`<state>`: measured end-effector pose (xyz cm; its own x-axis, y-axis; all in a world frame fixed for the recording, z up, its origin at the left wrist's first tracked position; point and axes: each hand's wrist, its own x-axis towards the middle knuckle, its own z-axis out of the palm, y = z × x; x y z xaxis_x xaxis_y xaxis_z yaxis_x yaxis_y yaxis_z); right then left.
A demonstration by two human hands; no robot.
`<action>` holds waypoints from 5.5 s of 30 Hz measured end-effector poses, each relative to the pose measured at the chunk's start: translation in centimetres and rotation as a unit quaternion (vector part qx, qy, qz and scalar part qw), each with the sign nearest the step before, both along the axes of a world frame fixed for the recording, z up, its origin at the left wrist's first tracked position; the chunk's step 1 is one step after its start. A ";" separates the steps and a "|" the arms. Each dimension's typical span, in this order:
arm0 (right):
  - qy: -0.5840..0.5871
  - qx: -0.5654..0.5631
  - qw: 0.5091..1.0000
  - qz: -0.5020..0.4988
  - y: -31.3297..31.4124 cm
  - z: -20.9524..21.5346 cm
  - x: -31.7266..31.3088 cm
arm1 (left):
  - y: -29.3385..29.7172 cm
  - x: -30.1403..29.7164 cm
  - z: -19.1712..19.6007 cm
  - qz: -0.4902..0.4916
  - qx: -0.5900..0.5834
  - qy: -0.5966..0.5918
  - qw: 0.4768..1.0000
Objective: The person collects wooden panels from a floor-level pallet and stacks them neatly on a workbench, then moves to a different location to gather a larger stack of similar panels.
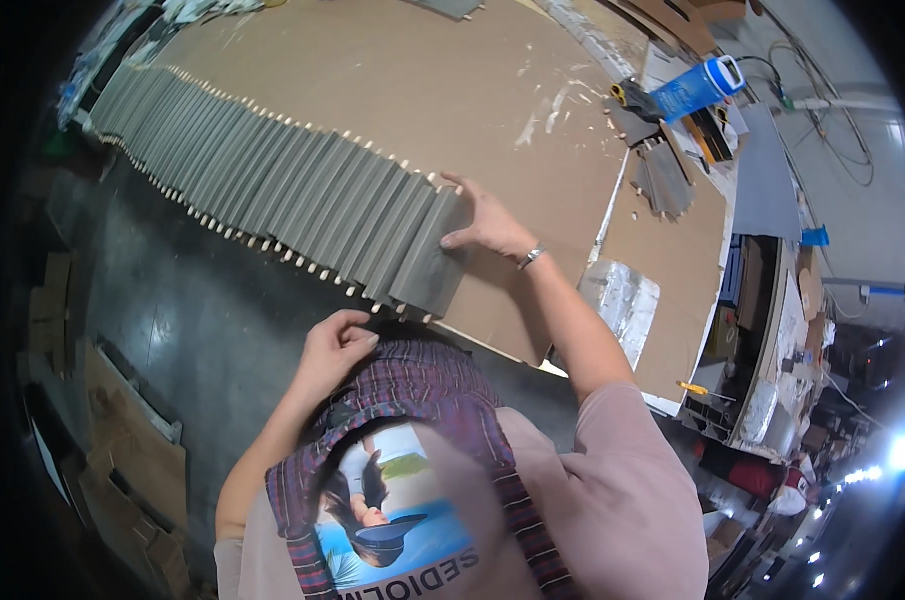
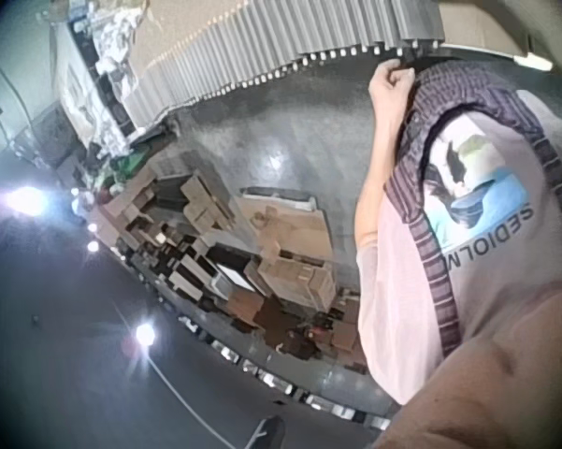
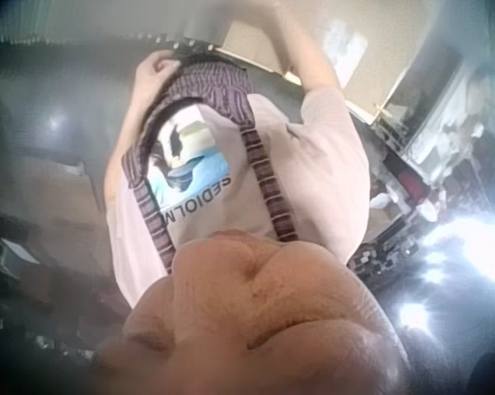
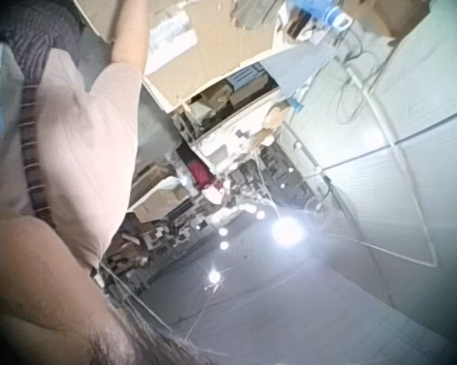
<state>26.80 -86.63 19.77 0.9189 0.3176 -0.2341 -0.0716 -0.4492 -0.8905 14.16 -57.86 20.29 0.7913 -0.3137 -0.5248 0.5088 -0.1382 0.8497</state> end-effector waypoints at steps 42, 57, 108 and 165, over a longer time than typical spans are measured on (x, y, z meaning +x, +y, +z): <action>-0.002 0.071 0.966 0.250 14.1 2.8 15.2 | 4.8 7.2 -2.4 0.207 0.257 -0.138 0.934; -0.346 -0.148 0.911 0.171 21.3 2.5 16.7 | 13.3 12.1 -3.6 0.536 -0.042 -0.186 0.823; -0.377 -0.111 0.863 0.317 56.3 5.2 4.7 | 57.0 -14.9 -27.5 0.199 0.356 0.089 0.909; 0.011 -0.371 0.866 0.335 156.5 -17.2 67.6 | 148.1 27.9 -24.0 0.299 0.179 0.281 0.894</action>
<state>94.42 69.83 2.59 0.5792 0.5326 -0.6171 0.4142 -0.8443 -0.3399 42.03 90.28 -3.74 0.3409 0.3443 -0.8748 0.9155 0.0899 0.3922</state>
